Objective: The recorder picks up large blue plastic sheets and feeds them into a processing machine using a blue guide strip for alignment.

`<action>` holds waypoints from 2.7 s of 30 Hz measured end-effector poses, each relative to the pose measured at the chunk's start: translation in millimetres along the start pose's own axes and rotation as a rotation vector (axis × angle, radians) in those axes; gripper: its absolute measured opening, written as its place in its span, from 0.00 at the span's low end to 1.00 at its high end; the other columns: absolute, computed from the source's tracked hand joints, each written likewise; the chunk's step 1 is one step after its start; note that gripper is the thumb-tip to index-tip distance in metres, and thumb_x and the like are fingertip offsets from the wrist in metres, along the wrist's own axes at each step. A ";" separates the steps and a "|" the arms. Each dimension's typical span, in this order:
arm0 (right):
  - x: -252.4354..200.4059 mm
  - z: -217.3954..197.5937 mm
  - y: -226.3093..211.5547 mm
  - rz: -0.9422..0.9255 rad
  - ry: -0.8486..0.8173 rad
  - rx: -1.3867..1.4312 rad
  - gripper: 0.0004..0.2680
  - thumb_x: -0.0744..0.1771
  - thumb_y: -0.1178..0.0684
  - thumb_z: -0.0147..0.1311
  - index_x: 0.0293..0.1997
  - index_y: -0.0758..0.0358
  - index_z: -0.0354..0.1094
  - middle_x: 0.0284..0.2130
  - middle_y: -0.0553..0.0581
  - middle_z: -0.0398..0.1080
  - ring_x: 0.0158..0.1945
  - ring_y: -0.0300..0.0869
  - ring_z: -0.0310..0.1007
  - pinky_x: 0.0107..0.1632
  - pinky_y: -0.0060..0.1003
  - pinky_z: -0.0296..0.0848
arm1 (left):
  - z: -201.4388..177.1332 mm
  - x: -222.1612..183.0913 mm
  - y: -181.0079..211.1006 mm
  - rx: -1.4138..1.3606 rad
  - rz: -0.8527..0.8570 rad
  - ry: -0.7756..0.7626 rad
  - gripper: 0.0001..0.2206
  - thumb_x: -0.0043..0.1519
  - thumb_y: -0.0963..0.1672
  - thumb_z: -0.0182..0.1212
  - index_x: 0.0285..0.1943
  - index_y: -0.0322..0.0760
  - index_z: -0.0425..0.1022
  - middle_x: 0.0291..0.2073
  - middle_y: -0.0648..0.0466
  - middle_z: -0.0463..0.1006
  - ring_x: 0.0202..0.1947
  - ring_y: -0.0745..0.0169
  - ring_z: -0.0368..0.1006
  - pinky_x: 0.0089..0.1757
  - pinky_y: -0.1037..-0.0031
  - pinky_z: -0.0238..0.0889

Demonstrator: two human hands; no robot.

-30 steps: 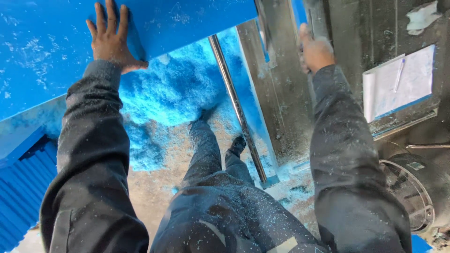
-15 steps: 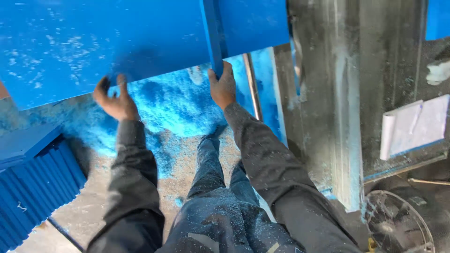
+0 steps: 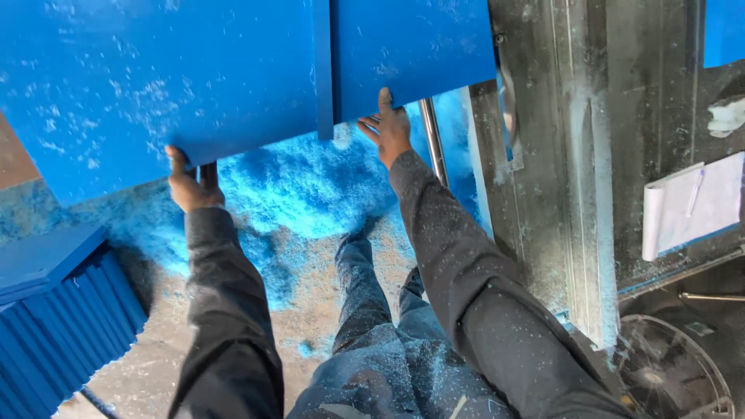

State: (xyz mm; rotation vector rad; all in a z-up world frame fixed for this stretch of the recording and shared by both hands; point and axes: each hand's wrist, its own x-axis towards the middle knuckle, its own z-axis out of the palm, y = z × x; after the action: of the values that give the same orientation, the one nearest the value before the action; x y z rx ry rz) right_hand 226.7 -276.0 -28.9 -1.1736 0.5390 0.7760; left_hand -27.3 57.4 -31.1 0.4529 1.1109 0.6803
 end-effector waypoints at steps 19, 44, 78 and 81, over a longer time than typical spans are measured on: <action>-61.8 -23.5 77.9 0.042 -0.009 -0.164 0.37 0.64 0.30 0.59 0.73 0.68 0.47 0.58 0.72 0.62 0.55 0.61 0.77 0.57 0.61 0.77 | -61.5 -59.0 33.5 0.216 0.072 0.151 0.30 0.57 0.55 0.73 0.60 0.31 0.75 0.58 0.43 0.77 0.56 0.43 0.77 0.51 0.57 0.81; -201.1 -114.9 134.8 0.302 0.141 -0.239 0.24 0.68 0.37 0.55 0.65 0.63 0.59 0.54 0.61 0.66 0.42 0.49 0.69 0.51 0.56 0.79 | -198.6 -164.8 -4.3 0.249 0.026 0.163 0.37 0.51 0.57 0.74 0.62 0.35 0.64 0.54 0.43 0.75 0.51 0.42 0.80 0.46 0.54 0.78; -488.2 -360.5 291.2 0.314 0.159 -0.252 0.30 0.67 0.29 0.53 0.68 0.66 0.62 0.54 0.66 0.69 0.51 0.55 0.71 0.55 0.58 0.76 | -495.7 -491.9 -101.1 0.210 -0.226 0.084 0.33 0.66 0.56 0.64 0.69 0.26 0.66 0.68 0.39 0.72 0.63 0.51 0.73 0.58 0.62 0.73; -518.5 -364.8 294.8 0.364 0.246 -0.150 0.36 0.66 0.24 0.48 0.76 0.61 0.49 0.66 0.68 0.60 0.64 0.64 0.63 0.63 0.64 0.68 | -511.1 -520.6 -101.5 0.284 -0.271 0.108 0.34 0.67 0.55 0.63 0.67 0.20 0.63 0.67 0.35 0.73 0.63 0.49 0.73 0.57 0.61 0.73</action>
State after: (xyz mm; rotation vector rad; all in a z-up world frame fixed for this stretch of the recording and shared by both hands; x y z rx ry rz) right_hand -322.6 -699.5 58.6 -1.3379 0.9297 1.0010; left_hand -615.7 -378.4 49.0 0.4984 1.3501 0.3123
